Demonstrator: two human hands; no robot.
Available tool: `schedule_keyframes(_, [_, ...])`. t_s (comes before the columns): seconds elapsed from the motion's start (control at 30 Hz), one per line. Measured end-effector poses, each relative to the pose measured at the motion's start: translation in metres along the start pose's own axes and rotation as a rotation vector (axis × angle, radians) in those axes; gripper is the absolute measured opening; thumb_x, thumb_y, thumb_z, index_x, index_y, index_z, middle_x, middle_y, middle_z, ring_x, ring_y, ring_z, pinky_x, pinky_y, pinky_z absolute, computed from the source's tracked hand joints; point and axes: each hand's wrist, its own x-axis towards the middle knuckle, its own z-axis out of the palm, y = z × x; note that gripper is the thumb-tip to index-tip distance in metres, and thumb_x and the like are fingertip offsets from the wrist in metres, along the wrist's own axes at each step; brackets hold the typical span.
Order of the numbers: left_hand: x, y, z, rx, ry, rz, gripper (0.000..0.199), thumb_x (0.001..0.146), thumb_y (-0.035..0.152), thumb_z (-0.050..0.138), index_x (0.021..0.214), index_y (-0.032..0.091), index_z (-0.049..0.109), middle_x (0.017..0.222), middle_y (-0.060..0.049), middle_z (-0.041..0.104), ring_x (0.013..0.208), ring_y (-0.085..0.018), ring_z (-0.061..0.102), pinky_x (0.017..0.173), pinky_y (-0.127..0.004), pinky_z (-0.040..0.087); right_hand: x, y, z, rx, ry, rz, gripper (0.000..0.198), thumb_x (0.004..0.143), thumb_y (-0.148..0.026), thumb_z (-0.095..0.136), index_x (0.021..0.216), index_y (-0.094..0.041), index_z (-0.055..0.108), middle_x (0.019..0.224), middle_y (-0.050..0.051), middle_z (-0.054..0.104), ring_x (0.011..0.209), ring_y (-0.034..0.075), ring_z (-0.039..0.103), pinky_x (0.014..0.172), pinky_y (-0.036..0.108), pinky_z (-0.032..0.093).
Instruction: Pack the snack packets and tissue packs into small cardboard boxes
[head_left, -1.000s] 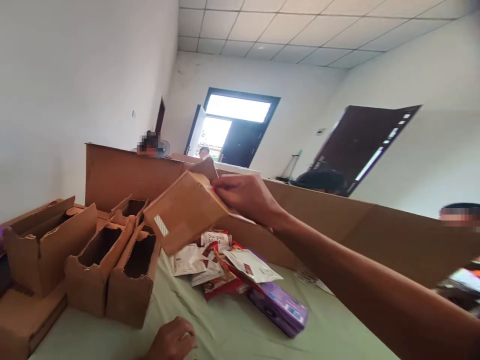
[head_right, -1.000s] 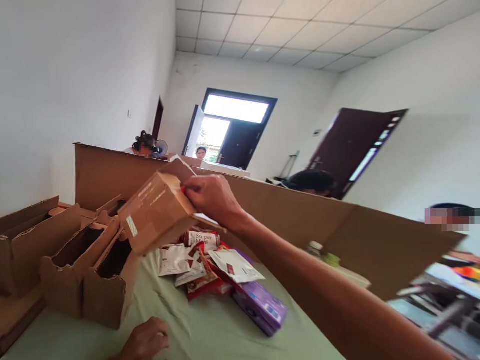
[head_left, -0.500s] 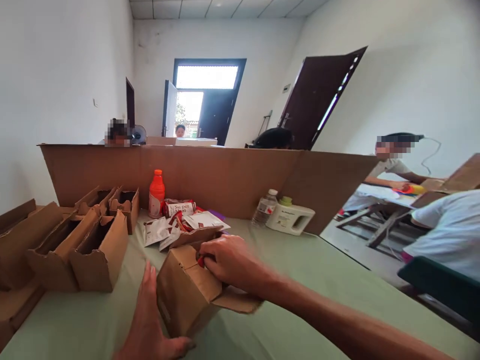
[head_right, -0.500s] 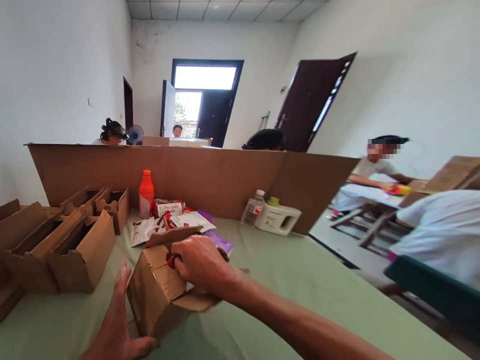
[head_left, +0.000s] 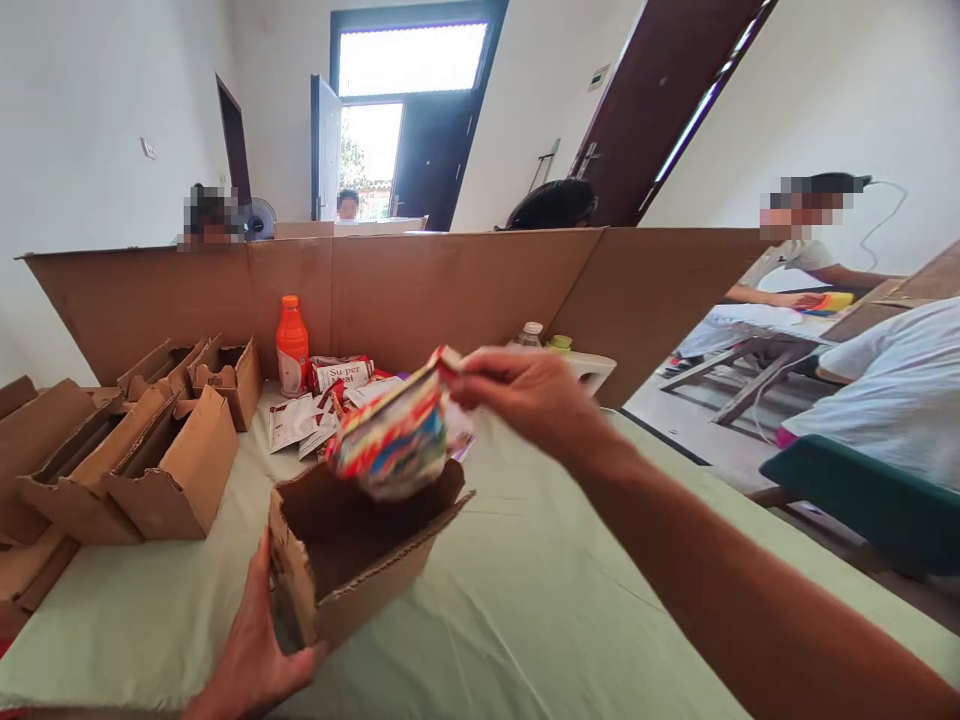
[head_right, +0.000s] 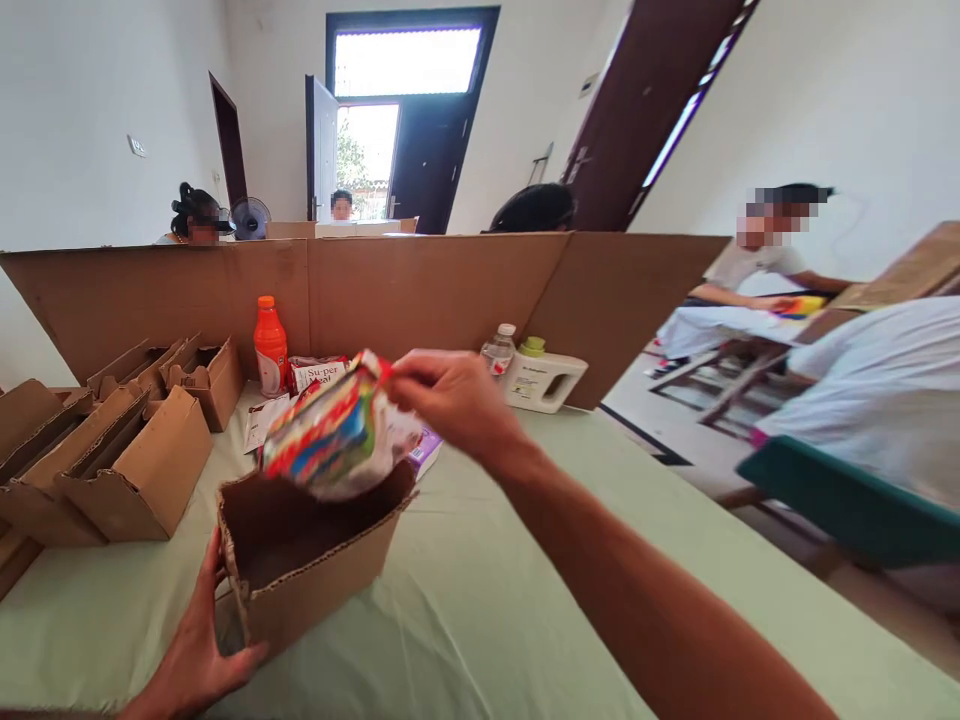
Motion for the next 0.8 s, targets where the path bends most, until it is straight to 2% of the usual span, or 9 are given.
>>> schedule_keyframes(0.1, [-0.010,-0.011,-0.008,0.020,-0.028,-0.041,0.119,0.076,0.030,0.075,0.161,0.034,-0.009,0.168,-0.015,0.019,0.149,-0.041,0.033,0.115,-0.062,0.040,0.031,0.010,-0.012,0.036,0.322,0.030,0.017,0.083,-0.037,0.054,0.081,-0.030,0.069,0.079,0.004,0.075,0.074,0.024,0.070,0.067,0.036,0.055])
schedule_keyframes(0.17, [-0.016,-0.017,-0.008,0.044,-0.037,-0.077,0.121,0.075,0.026,0.074,0.160,0.037,-0.012,0.169,-0.014,0.019,0.148,-0.041,0.035,0.114,-0.064,0.040,0.045,0.022,0.003,-0.044,0.408,0.051,0.024,0.090,-0.036,0.048,0.095,-0.029,0.070,0.097,0.008,0.077,0.092,0.026,0.071,0.082,0.038,0.056])
schedule_keyframes(0.23, [-0.020,-0.021,-0.006,0.058,-0.018,-0.108,0.123,0.074,0.021,0.073,0.159,0.040,-0.014,0.168,-0.013,0.019,0.147,-0.042,0.037,0.113,-0.067,0.039,0.049,0.038,0.032,-0.146,0.375,0.093,0.031,0.094,-0.032,0.042,0.105,-0.025,0.070,0.112,0.010,0.076,0.108,0.025,0.068,0.095,0.038,0.052])
schedule_keyframes(0.3, [-0.024,-0.023,-0.005,0.059,0.011,-0.113,0.127,0.071,0.019,0.074,0.158,0.040,-0.016,0.168,-0.014,0.020,0.146,-0.042,0.038,0.113,-0.068,0.039,0.042,0.058,0.066,-0.200,0.253,0.153,0.033,0.092,-0.027,0.043,0.108,-0.023,0.072,0.118,0.011,0.075,0.111,0.025,0.068,0.097,0.037,0.050])
schedule_keyframes(0.43, [-0.036,-0.022,-0.007,-0.007,0.029,-0.094,0.132,0.065,0.019,0.078,0.159,0.037,-0.012,0.168,-0.015,0.019,0.148,-0.042,0.034,0.112,-0.063,0.042,0.009,0.100,0.111,-0.256,0.030,0.264,0.034,0.084,-0.026,0.047,0.101,-0.023,0.076,0.099,0.014,0.079,0.090,0.031,0.074,0.076,0.039,0.054])
schedule_keyframes(0.57, [-0.046,-0.016,-0.012,-0.095,0.069,-0.152,0.127,0.064,0.022,0.079,0.162,0.033,-0.002,0.169,-0.015,0.018,0.151,-0.042,0.028,0.111,-0.057,0.045,-0.007,0.148,0.116,-0.311,-0.153,0.300,0.036,0.079,-0.029,0.050,0.099,-0.024,0.079,0.083,0.013,0.079,0.074,0.033,0.073,0.060,0.038,0.050])
schedule_keyframes(0.63, [-0.045,-0.007,-0.023,-0.162,0.109,-0.159,0.124,0.066,0.029,0.079,0.162,0.029,0.000,0.167,-0.016,0.023,0.150,-0.042,0.031,0.110,-0.055,0.046,-0.005,0.171,0.115,-0.331,-0.225,0.293,0.036,0.079,-0.031,0.050,0.099,-0.027,0.079,0.080,0.012,0.078,0.069,0.032,0.071,0.057,0.037,0.048])
schedule_keyframes(0.7, [-0.038,0.005,-0.043,-0.220,0.158,-0.165,0.120,0.069,0.038,0.080,0.162,0.025,0.005,0.160,-0.017,0.036,0.142,-0.040,0.043,0.107,-0.054,0.050,-0.002,0.186,0.114,-0.325,-0.216,0.283,0.035,0.079,-0.032,0.050,0.098,-0.031,0.079,0.077,0.010,0.077,0.065,0.031,0.070,0.056,0.038,0.048])
schedule_keyframes(0.8, [-0.017,0.027,-0.096,-0.219,0.291,-0.177,0.108,0.070,0.048,0.081,0.158,0.024,0.021,0.143,-0.016,0.057,0.122,-0.036,0.061,0.102,-0.052,0.055,0.002,0.184,0.114,-0.304,-0.071,0.255,0.033,0.076,-0.037,0.051,0.092,-0.029,0.078,0.083,0.011,0.078,0.067,0.030,0.070,0.059,0.040,0.051])
